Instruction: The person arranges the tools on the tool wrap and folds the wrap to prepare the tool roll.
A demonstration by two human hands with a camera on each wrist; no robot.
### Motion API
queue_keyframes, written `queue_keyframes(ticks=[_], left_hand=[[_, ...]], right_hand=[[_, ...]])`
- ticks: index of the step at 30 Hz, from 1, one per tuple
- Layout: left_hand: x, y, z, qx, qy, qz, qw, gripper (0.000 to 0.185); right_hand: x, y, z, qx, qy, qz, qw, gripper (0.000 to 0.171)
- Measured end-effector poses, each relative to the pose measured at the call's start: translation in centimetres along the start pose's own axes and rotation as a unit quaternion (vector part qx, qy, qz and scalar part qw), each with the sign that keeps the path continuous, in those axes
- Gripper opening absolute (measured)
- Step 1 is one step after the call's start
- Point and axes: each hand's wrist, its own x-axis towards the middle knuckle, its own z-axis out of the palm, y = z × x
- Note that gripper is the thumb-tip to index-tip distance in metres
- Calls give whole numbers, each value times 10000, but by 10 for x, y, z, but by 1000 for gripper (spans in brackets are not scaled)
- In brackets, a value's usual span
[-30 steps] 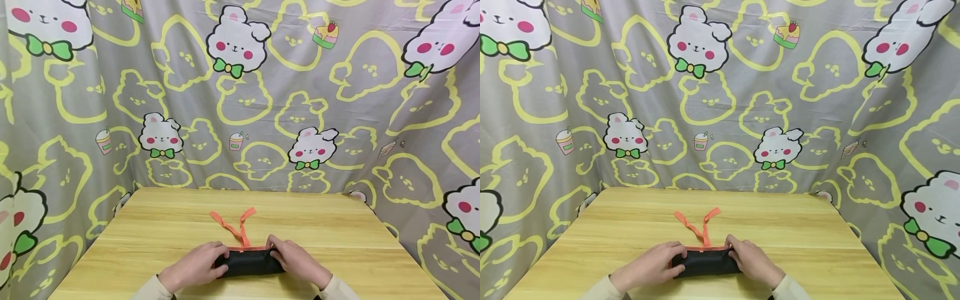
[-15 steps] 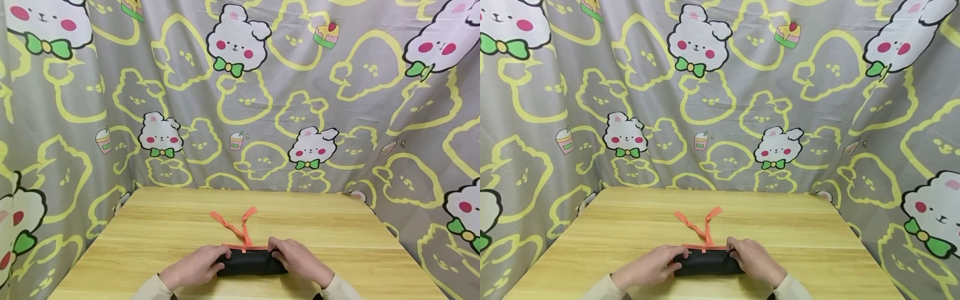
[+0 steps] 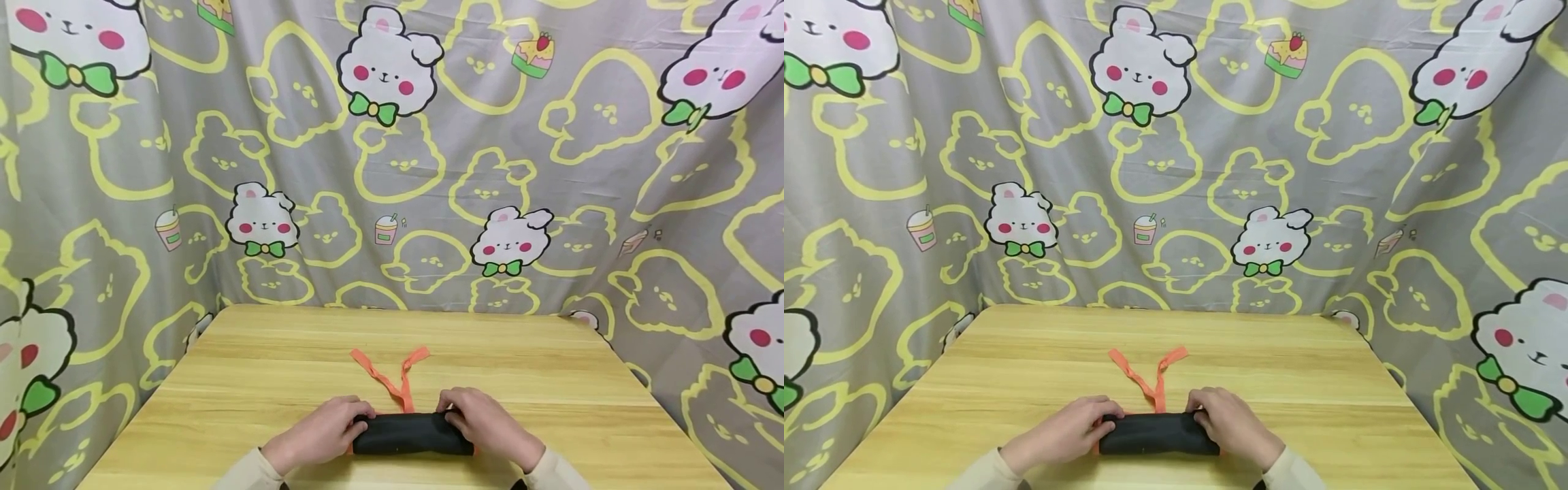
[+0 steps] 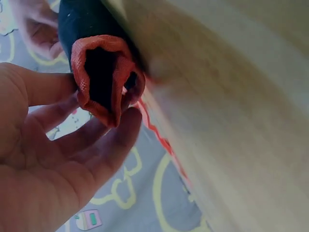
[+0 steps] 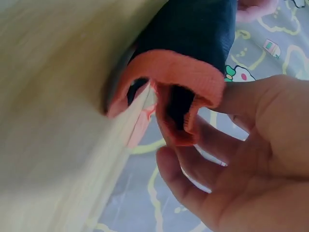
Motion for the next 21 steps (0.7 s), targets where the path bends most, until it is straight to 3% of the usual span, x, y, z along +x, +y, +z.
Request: queue_keyframes(ticks=[4,7,10,16,21], left_hand=[[-2,3,-1,605,217,37,9979,18],[-3,7,-2,840,258,108,9961,21],[-5,12,-3,985,171,159,9949,29],[-7,20,-1,1028,14,340,9941,22],[-5,16,3,634,-85,355,9973,12]], right_hand=[[-3,-5,-3,-725,169,42,9972,13],[-5,-10,-8,-824,88,-64,9965,9],[-7,-16,-12,-710,-76,-268,9971,16],[-8,-25,-14,-596,-382,-692,9951,9],[-7,-30,-12,-491,-577,-862,9934,4]])
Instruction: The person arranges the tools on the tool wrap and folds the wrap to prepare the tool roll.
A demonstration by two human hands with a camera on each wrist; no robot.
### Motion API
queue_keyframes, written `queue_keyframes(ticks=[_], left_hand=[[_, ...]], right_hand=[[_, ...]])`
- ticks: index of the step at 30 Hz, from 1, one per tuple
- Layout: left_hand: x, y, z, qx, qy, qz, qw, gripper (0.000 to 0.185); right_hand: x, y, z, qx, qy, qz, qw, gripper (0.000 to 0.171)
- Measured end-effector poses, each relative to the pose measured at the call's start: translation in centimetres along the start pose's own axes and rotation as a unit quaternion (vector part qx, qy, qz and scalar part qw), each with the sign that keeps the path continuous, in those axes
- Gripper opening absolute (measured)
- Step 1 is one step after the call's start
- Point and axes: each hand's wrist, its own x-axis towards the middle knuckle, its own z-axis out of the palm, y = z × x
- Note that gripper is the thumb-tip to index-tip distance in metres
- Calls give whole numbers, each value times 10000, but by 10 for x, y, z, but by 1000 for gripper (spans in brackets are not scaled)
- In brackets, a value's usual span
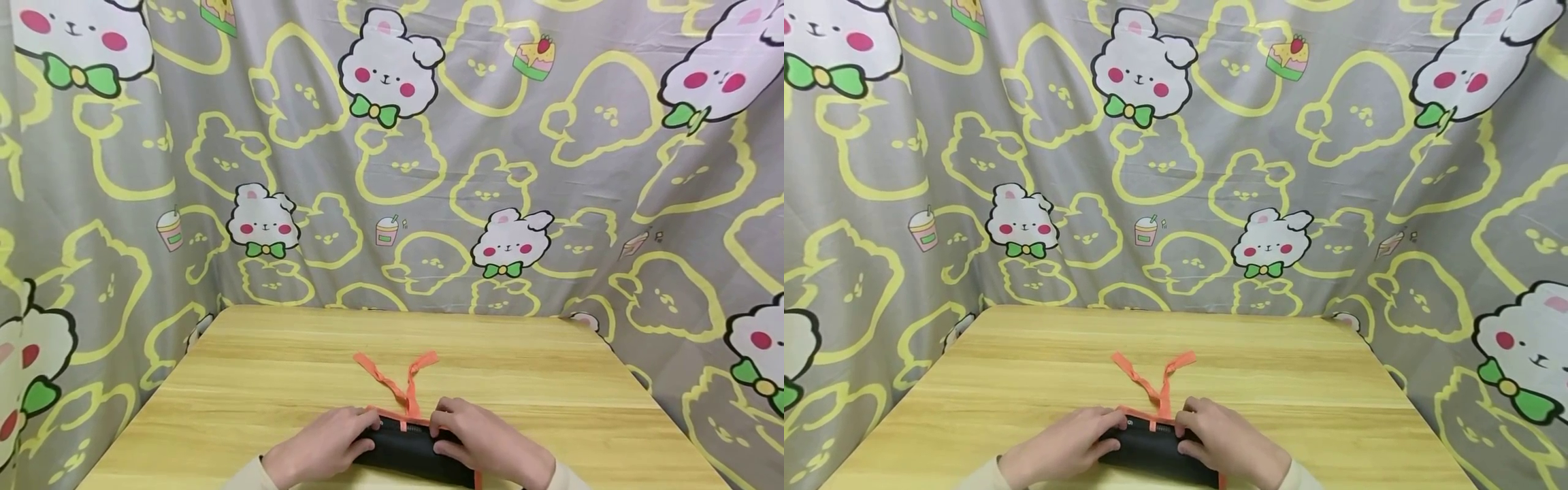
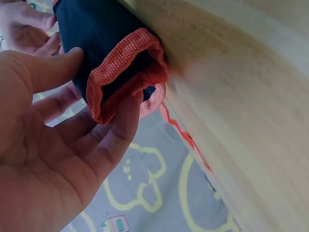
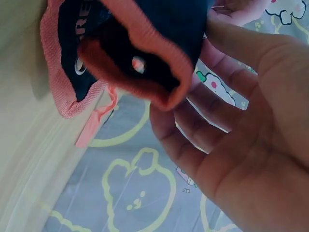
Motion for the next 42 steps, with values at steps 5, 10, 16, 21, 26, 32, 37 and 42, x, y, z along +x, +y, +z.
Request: queue_keyframes(ticks=[5,10,16,21,26,32,37,42], left_hand=[[3,-8,1,-761,-114,-153,9969,8],[4,-12,3,-1373,-1,-589,9888,7],[5,-13,5,-750,511,-558,9943,6],[2,-8,3,315,711,-392,9962,4],[0,-2,-1,700,580,-345,9953,20],[1,2,-2,1153,229,-339,9925,47],[2,1,0,1334,149,-405,9901,51],[0,-5,4,878,347,-372,9948,38]], right_hand=[[-1,-3,1,-247,237,-287,9990,15],[-2,-3,3,-379,51,-3,9993,16],[-2,1,7,-512,-224,383,9977,46],[-1,4,10,-596,-86,388,9974,48],[0,8,14,-980,122,495,9939,53],[2,9,17,-1114,127,753,9908,52],[3,9,18,-1150,28,936,9889,53],[2,12,19,-1091,200,855,9901,48]])
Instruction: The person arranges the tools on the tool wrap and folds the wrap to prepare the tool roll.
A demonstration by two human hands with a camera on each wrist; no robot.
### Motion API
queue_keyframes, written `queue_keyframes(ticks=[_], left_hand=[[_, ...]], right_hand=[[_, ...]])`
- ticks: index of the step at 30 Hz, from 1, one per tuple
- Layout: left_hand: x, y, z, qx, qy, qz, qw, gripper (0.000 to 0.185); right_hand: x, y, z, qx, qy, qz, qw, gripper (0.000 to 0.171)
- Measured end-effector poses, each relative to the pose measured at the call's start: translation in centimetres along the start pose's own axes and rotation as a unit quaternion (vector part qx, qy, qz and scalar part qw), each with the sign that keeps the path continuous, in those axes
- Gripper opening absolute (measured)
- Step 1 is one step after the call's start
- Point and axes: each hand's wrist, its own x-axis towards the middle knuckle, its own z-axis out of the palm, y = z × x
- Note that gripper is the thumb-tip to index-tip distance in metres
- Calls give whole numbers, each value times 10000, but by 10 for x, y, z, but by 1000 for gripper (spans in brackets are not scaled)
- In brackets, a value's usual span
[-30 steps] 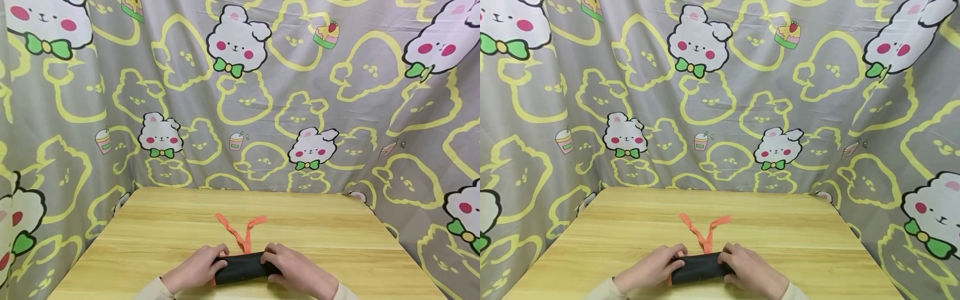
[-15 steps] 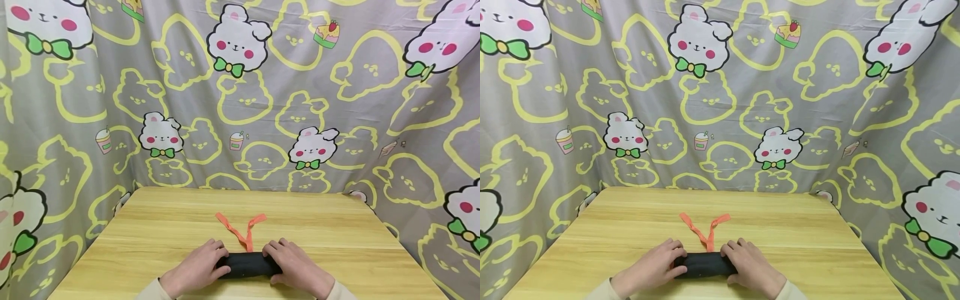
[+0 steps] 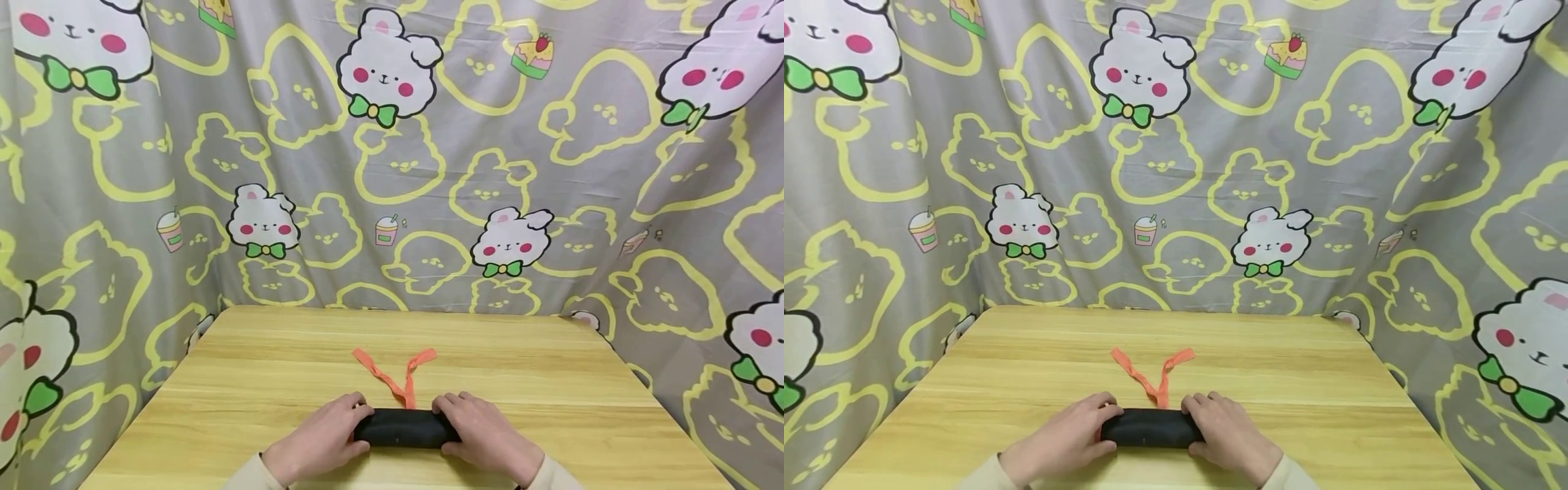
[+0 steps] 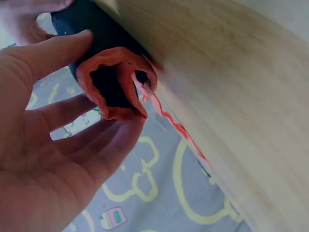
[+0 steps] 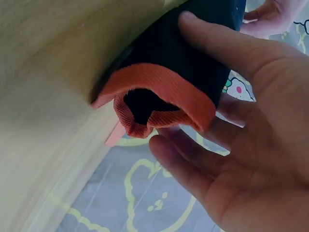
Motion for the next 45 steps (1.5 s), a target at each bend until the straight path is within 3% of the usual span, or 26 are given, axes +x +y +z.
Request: queue_keyframes(ticks=[10,17,22,27,32,40,45], left_hand=[[3,-13,1,-1009,68,-112,9948,20],[4,-16,3,-937,162,-31,9955,7],[5,-15,3,-891,79,-43,9960,3],[4,-15,1,-805,96,-68,9967,18],[3,-17,0,-942,40,27,9955,32],[2,-18,-2,-1613,-154,-174,9866,25],[3,-18,-1,-1484,54,-321,9884,22]], right_hand=[[1,12,3,429,88,31,9990,28],[0,16,4,872,-196,-27,9960,58],[1,15,4,849,-250,-91,9960,57],[1,15,3,734,-49,-277,9969,49],[1,19,0,1056,-226,-286,9937,41],[-1,28,-7,1640,-414,-53,9856,30],[1,33,-2,2023,-67,197,9791,25]])
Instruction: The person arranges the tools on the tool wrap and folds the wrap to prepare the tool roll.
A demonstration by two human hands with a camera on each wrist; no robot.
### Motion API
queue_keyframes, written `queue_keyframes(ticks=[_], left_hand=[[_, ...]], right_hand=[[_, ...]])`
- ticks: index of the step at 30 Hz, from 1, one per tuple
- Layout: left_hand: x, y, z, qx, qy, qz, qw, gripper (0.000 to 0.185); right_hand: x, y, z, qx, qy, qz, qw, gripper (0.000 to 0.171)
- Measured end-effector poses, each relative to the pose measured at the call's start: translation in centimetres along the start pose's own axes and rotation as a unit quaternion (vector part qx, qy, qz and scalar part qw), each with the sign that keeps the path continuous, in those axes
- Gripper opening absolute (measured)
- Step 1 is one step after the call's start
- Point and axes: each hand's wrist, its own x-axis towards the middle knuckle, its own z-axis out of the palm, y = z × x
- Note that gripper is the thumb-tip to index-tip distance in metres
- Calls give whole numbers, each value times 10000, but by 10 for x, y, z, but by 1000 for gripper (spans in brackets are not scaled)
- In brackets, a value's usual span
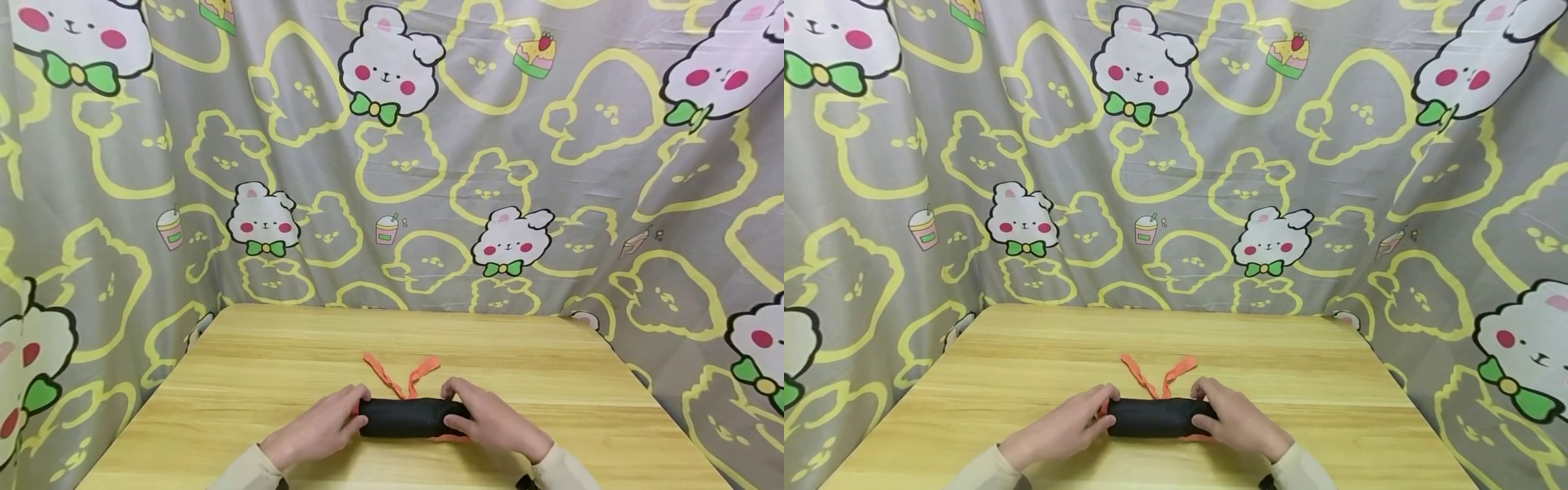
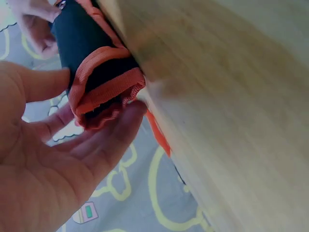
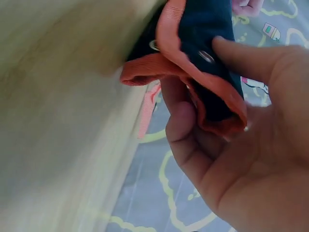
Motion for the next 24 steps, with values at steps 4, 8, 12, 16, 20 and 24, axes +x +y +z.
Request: queue_keyframes(ticks=[4,8,12,16,20,24], left_hand=[[0,3,1,498,85,-113,9987,34],[-2,6,2,929,-52,-196,9955,52],[-3,7,4,1209,-58,-226,9924,59],[-4,7,7,1359,268,-106,9903,58],[-4,6,8,1533,703,68,9856,51],[-4,6,8,1553,801,104,9846,49]], right_hand=[[3,4,4,-6,283,107,9995,18],[5,2,9,-682,660,228,9952,15],[6,-3,12,-1755,1244,-16,9766,21],[3,-9,11,-2222,1165,-148,9679,33],[0,-9,9,-2177,623,67,9740,48],[0,-7,9,-2031,391,223,9781,50]])
